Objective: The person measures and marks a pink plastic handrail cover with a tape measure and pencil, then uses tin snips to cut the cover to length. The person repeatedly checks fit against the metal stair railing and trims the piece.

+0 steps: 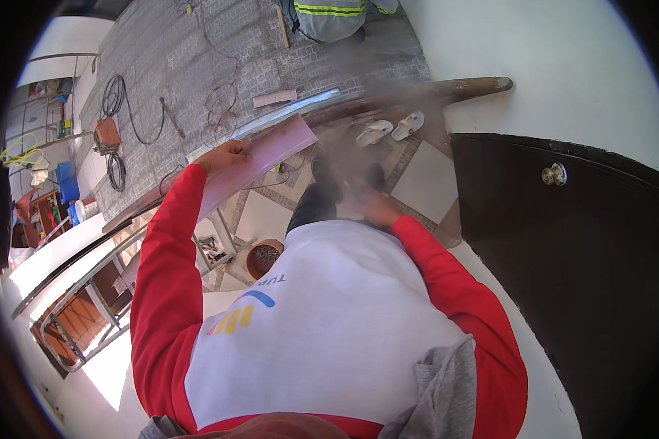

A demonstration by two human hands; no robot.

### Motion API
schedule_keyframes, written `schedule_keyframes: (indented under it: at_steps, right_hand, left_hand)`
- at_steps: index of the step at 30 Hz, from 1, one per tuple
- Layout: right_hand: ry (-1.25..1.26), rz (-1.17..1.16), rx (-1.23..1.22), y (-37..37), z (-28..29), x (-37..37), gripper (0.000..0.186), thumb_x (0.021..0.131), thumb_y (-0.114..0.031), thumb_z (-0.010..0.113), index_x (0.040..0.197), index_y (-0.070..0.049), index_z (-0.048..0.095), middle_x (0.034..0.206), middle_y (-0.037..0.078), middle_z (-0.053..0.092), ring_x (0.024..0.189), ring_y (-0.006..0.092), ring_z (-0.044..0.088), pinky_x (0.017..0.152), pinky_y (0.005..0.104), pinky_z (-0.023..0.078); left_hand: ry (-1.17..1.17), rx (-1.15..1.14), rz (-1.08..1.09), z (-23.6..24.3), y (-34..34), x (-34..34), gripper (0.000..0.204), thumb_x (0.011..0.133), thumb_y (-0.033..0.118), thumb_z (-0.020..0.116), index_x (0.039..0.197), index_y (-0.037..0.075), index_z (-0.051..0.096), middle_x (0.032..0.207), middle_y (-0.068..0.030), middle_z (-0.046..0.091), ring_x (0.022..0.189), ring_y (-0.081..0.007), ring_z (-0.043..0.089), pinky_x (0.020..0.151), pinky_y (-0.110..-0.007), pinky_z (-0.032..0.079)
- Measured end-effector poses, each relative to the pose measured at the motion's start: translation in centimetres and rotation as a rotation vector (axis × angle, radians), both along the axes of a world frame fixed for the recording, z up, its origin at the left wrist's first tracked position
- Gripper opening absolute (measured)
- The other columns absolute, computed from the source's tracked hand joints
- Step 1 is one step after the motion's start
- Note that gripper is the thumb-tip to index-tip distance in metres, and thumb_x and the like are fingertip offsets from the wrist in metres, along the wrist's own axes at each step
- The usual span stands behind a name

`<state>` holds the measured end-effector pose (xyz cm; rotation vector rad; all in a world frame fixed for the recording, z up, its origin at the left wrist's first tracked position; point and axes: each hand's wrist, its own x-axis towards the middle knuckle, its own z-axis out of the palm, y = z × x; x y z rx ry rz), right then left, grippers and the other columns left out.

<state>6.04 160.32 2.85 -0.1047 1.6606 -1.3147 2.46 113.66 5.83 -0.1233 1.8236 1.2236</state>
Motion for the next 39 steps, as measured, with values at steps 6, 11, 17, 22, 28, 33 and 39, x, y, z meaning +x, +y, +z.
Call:
schedule_keyframes:
  at_steps: [6,11,17,22,28,33,39]
  right_hand:
    - [-0.065,0.084,0.202,-0.9,3.7,1.8,0.071,0.091,-0.041,0.07,0.147,-0.004,0.046,0.142,0.017,0.055,0.13,0.0281,0.053,0.11,0.0381,0.04]
    - [-0.145,0.072,0.262,-2.7,6.0,3.0,0.076,0.091,-0.045,0.069,0.151,-0.006,0.042,0.147,0.019,0.051,0.135,0.0304,0.049,0.113,0.0399,0.037]
    - [-0.024,0.005,0.275,-4.5,6.4,3.6,0.052,0.09,-0.045,0.07,0.12,-0.007,0.054,0.096,0.007,0.056,0.09,0.0178,0.054,0.083,0.0327,0.044]
    - [-0.07,-0.09,0.209,-5.5,6.1,3.5,0.048,0.088,-0.043,0.073,0.115,-0.007,0.056,0.084,0.004,0.057,0.078,0.0142,0.054,0.074,0.0305,0.045]
    - [0.026,-0.089,0.223,-5.6,6.2,4.3,0.043,0.092,-0.034,0.072,0.118,-0.004,0.056,0.104,0.007,0.061,0.096,0.0165,0.059,0.089,0.0306,0.046]
    - [-0.104,-0.091,0.149,-4.8,5.3,4.5,0.043,0.094,-0.03,0.071,0.122,-0.002,0.054,0.12,0.012,0.063,0.107,0.018,0.062,0.096,0.0318,0.047]
    - [-0.275,-0.064,0.04,-4.8,4.3,2.3,0.047,0.093,-0.031,0.073,0.124,-0.002,0.051,0.107,0.01,0.066,0.098,0.0148,0.064,0.085,0.0322,0.052]
  left_hand:
    - [0.224,-0.068,-0.06,-0.5,0.8,0.8,0.022,0.094,0.019,0.061,0.101,-0.002,0.064,0.079,-0.0023,0.059,0.077,-0.0106,0.053,0.07,-0.034,0.045]
    - [0.489,-0.271,-0.081,-1.3,1.9,1.4,0.021,0.091,0.02,0.063,0.094,0.0,0.061,0.078,-0.0191,0.061,0.072,-0.0306,0.06,0.069,-0.042,0.046]
    - [0.64,-0.481,0.003,-1.4,4.1,3.3,0.018,0.084,0.017,0.063,0.097,0.004,0.064,0.085,-0.0238,0.067,0.083,-0.0449,0.065,0.075,-0.053,0.049]
    - [0.676,-0.561,0.003,-0.6,5.0,4.1,0.02,0.082,0.016,0.061,0.099,0.007,0.065,0.083,-0.0234,0.068,0.081,-0.0455,0.066,0.074,-0.055,0.052]
    - [0.75,-0.706,-0.011,0.0,5.8,4.8,0.021,0.082,0.012,0.062,0.103,0.01,0.061,0.084,-0.0179,0.071,0.077,-0.041,0.069,0.068,-0.053,0.055]
    - [0.813,-0.752,0.025,0.3,6.4,5.4,0.026,0.082,0.012,0.064,0.108,0.01,0.059,0.087,-0.0163,0.071,0.076,-0.0405,0.069,0.066,-0.053,0.055]
    - [0.697,-0.715,0.051,0.5,6.2,4.9,0.036,0.078,0.01,0.064,0.115,0.011,0.063,0.086,-0.0176,0.071,0.085,-0.0398,0.069,0.074,-0.053,0.054]
